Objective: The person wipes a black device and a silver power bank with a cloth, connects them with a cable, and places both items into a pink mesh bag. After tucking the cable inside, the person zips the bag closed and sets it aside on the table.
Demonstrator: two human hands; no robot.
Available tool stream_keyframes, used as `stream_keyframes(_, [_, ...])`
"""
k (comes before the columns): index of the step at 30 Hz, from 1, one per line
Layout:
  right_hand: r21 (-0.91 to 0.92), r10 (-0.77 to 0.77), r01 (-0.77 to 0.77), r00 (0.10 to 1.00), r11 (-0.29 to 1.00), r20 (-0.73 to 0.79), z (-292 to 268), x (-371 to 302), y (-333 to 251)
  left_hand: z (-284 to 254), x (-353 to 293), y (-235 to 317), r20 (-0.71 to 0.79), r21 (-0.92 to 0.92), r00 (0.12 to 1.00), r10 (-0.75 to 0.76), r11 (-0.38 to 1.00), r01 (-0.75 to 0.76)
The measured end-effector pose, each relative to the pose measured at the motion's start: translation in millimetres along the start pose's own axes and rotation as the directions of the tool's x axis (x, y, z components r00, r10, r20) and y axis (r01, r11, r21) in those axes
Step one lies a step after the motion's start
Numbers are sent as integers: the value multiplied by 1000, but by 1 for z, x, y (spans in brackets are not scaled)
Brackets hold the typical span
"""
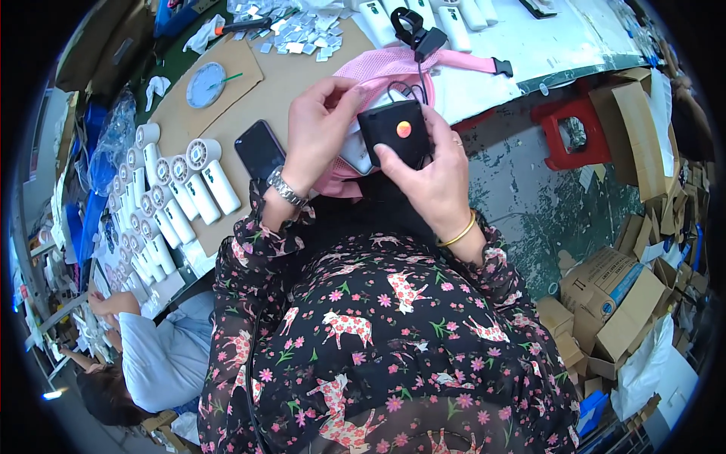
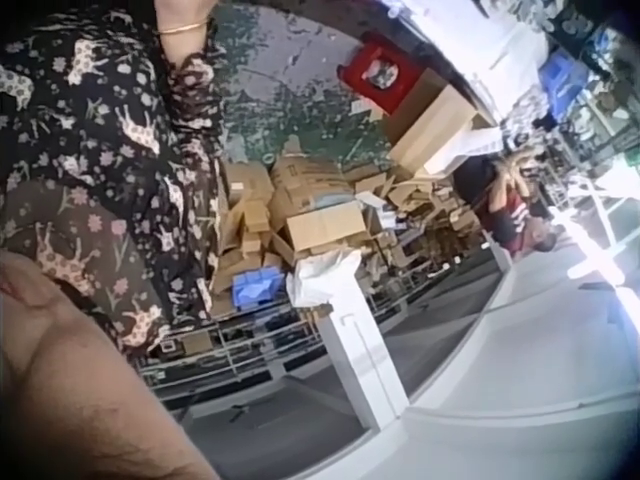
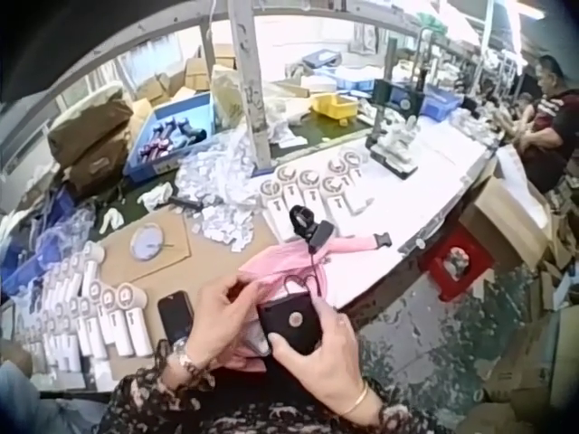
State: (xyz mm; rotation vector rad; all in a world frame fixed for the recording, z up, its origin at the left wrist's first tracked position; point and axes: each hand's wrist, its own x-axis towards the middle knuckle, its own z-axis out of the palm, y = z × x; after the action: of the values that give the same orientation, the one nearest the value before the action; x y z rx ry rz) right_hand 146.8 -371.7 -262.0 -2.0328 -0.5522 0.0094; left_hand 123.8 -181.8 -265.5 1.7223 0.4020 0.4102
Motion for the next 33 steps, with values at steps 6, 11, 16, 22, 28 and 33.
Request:
stream_keyframes(6, [-262, -173, 170, 985, 950, 12, 7, 17, -14, 8, -4, 22, -19, 155, 964, 265, 953, -259])
stream_keyframes(11, [-206, -97, 77, 992, 975, -86, 22, 40, -12, 11, -14, 31, 41, 351, 871, 490, 809, -472])
stream_keyframes(16, [38, 1, 7, 979, 999, -202, 35, 45, 7, 18, -13, 25, 13, 322, 891, 454, 842, -433])
stream_keyframes(22, [251, 135, -82, 970, 965, -201, 46, 50, 26, 24, -13, 14, 15, 305, 889, 457, 845, -439])
stream_keyframes(28, [508, 148, -12, 962, 861, -229, 31, 41, 36, 21, -16, 5, 168, 546, 869, 465, 690, -475])
stream_keyframes(33, [671, 361, -200, 926, 714, -109, -29, 34, 43, 19, -29, 11, 272, 622, 880, 389, 627, -469])
